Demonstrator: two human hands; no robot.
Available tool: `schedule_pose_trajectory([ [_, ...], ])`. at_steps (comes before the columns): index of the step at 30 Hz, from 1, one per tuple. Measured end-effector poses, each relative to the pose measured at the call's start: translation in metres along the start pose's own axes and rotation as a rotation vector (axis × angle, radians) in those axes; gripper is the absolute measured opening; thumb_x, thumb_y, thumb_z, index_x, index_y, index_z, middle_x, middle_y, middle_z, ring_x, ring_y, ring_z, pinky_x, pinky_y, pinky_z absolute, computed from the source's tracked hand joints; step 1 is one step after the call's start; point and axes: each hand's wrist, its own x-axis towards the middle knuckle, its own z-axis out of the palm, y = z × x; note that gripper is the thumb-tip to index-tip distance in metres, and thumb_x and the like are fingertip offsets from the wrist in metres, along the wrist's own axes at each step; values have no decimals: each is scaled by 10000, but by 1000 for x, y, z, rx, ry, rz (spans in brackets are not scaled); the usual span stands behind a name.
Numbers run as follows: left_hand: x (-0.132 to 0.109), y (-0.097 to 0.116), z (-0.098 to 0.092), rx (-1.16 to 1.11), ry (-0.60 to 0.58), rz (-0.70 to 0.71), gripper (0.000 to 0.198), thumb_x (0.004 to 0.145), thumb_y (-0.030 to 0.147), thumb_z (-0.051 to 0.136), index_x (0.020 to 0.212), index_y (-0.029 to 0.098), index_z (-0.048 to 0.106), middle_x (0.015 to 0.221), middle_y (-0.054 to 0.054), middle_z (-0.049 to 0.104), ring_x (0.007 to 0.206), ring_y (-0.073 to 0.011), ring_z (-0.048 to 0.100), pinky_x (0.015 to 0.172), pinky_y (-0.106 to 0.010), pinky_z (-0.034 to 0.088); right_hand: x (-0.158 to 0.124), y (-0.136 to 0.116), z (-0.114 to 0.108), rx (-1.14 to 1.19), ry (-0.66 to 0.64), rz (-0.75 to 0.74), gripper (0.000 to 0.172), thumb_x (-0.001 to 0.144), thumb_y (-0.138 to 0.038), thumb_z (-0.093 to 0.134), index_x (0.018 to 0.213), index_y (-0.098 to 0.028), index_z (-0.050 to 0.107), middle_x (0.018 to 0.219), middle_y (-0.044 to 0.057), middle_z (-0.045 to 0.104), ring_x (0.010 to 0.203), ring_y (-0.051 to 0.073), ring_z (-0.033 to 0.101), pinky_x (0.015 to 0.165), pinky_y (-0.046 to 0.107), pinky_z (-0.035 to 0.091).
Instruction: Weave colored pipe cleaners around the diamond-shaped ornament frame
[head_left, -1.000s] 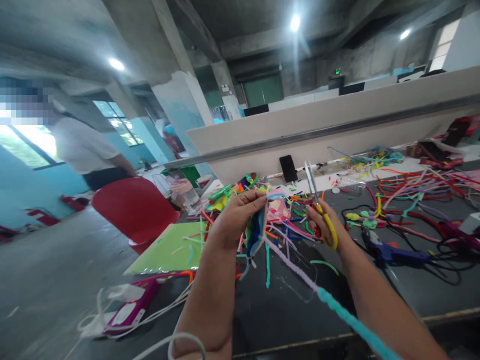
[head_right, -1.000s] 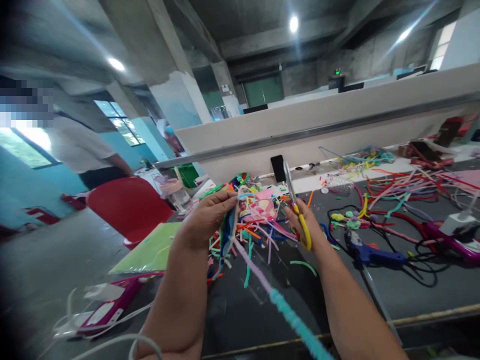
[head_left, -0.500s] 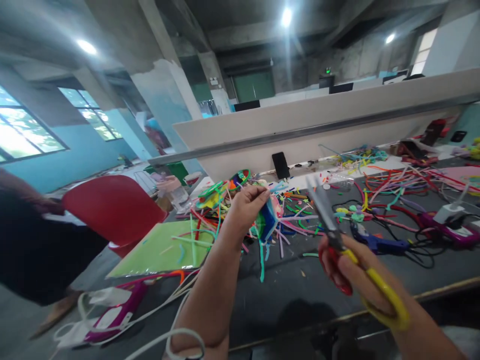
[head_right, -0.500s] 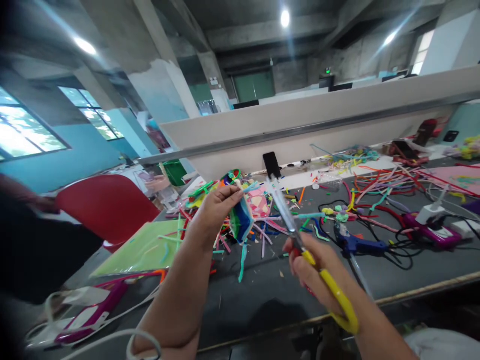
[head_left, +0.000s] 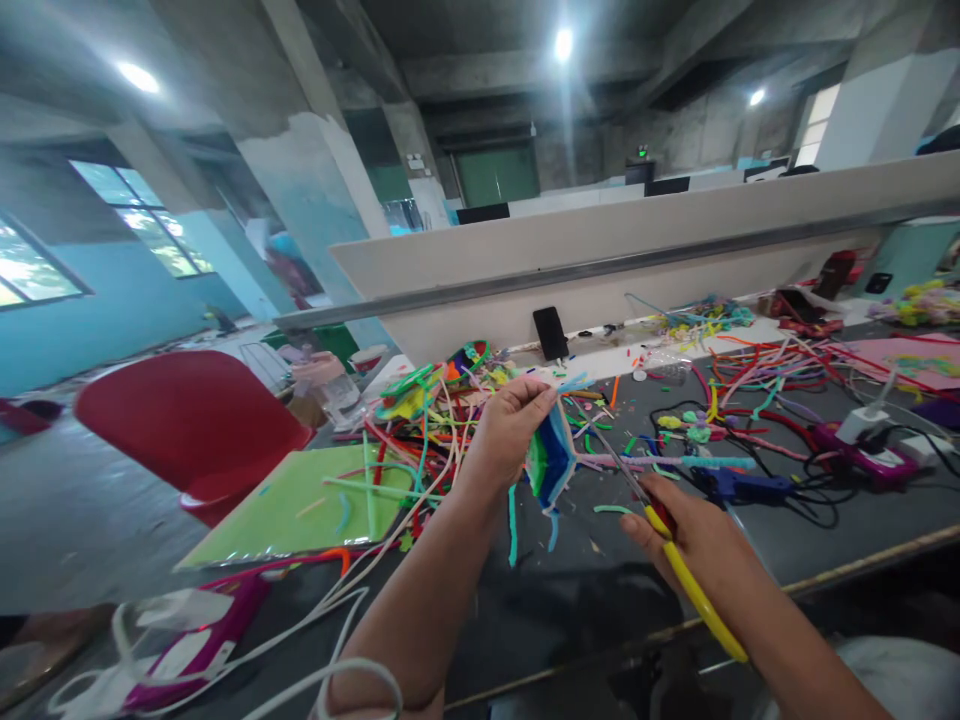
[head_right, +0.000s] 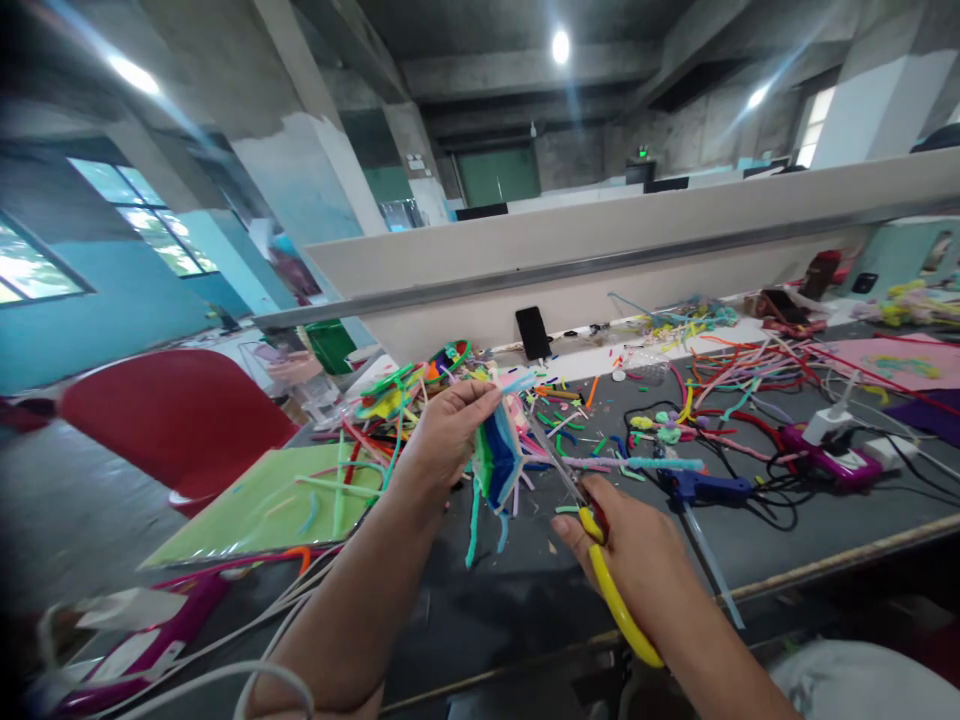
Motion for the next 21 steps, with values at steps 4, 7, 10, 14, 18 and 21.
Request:
schedule_pose_trajectory([
  [4,-5,1,12,-103,-14,-81,268,661,349,756,705,131,608,582,24,553,518,-71,483,525,-200,377,0,-3,-2,-62,26,4,349,859,-518,464,1070,-267,584,790,16,685,642,187,639,531,253,357],
  [7,-7,0,17,-148,-29,-100,279,655,349,762,727,128,608,596,20,563,513,-70,483,516,-199,375,1,-1,1,-59,44,9,368,859,-526,462,1091,-263,575,841,28,692,687,199,654,551,258,377],
  [10,-8,-2,20,-189,-40,-97,279,672,358,753,733,134,598,591,26,560,506,-67,473,519,-198,376,2,6,5,-37,37,31,386,860,-536,447,1072,-241,575,745,19,668,626,188,630,538,258,382],
  [14,-7,-6,22,-207,-38,-62,255,685,340,741,750,140,597,608,32,561,531,-66,476,548,-195,382,2,14,8,10,52,18,421,859,-546,435,1080,-220,585,791,36,677,654,182,631,568,257,412],
  [18,-7,-9,24,-159,12,1,210,668,276,744,760,141,612,630,38,563,561,-62,472,561,-184,365,2,16,8,53,39,38,458,855,-552,438,1120,-209,589,834,54,692,671,185,639,586,260,433],
  [21,-8,-11,26,-138,16,3,199,670,276,737,763,144,621,629,38,559,563,-66,469,563,-190,363,0,15,8,72,45,35,440,861,-538,441,1119,-214,593,798,44,689,658,185,636,586,261,434],
])
